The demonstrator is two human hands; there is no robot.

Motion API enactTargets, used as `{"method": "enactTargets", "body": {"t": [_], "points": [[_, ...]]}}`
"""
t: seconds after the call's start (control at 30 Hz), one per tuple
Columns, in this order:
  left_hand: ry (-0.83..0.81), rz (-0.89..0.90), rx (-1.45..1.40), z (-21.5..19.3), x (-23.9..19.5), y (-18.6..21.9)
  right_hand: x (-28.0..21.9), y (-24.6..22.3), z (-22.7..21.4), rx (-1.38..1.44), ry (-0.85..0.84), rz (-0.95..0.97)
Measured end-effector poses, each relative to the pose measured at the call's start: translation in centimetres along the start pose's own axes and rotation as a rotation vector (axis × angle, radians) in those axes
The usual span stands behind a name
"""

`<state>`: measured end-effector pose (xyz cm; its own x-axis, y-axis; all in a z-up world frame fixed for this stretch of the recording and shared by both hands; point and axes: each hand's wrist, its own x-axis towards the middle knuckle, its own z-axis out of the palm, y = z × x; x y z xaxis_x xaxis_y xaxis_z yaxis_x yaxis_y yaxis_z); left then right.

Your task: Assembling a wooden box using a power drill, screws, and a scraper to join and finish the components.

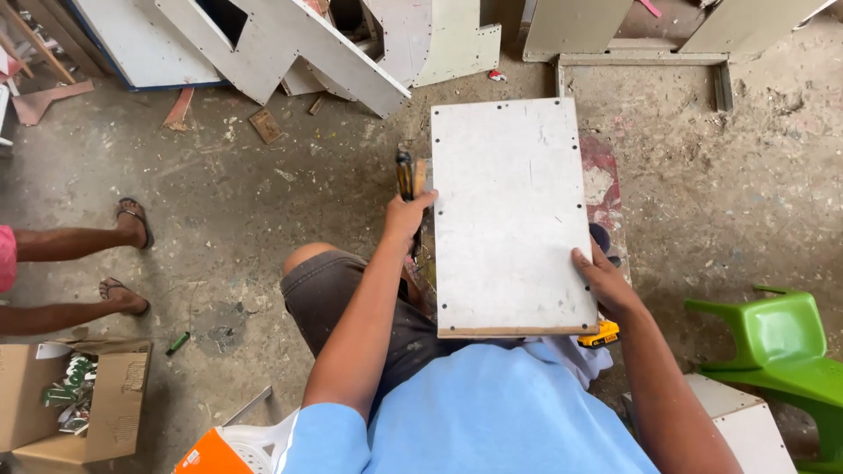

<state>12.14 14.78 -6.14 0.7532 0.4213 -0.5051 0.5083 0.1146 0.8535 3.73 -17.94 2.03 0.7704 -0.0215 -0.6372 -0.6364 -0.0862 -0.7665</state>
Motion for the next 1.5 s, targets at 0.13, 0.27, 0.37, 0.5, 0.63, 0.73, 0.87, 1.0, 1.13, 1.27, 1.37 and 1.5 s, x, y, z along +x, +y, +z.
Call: {"method": "enactTargets", "body": {"t": [0.13, 0.27, 0.37, 0.5, 0.63, 0.73, 0.87, 1.0, 1.13, 1.27, 1.37, 1.5], "points": [[-0.069, -0.056, -0.004, 0.7, 1.7, -3.4, -1.4, -0.8, 0.5, 0.049, -0.031, 0.0], [-0.027, -0.085, -0.006, 0.0, -0.1, -3.0, -2.0, -0.4, 0.1, 0.056, -0.071, -0.034], [-0.025, -0.099, 0.017, 0.2, -2.0, -2.6, -1.6, 0.1, -0.3, 0.049, -0.054, -0.063], [0.033, 0.038, 0.056, -0.4, -1.1, -2.1, 0.0, 0.6, -2.8, -0.068, -0.154, -0.116], [0.065, 0.211, 0.318, -2.1, -7.4, 2.4, -3.6, 2.4, -5.6, -0.21, -0.202, 0.034], [-0.207, 0.188, 0.483, -1.5, -11.6, 5.7, -7.7, -1.0, -5.6, -0.363, -0.207, 0.3], [-0.502, 0.244, 0.685, 2.8, -15.0, 4.0, -6.5, 3.2, -9.7, -0.232, -0.118, 0.288], [-0.512, 0.546, 0.857, 7.0, -15.6, -0.8, -3.5, 8.1, -12.4, -0.105, 0.181, 0.268], [-0.365, 0.73, 0.917, 8.6, -16.6, -3.1, -0.7, 10.8, -12.2, -0.025, 0.246, 0.318], [-0.26, 0.933, 1.08, 5.8, -16.3, -2.9, 0.3, 11.0, -10.7, -0.131, 0.272, 0.292], [-0.187, 0.957, 0.871, 2.9, -14.4, -3.1, 1.6, 12.1, -10.4, -0.153, 0.306, 0.356], [-0.105, 0.812, 0.785, 1.3, -11.2, -2.5, 7.0, 17.7, -12.2, -0.225, 0.334, 0.404]]}}
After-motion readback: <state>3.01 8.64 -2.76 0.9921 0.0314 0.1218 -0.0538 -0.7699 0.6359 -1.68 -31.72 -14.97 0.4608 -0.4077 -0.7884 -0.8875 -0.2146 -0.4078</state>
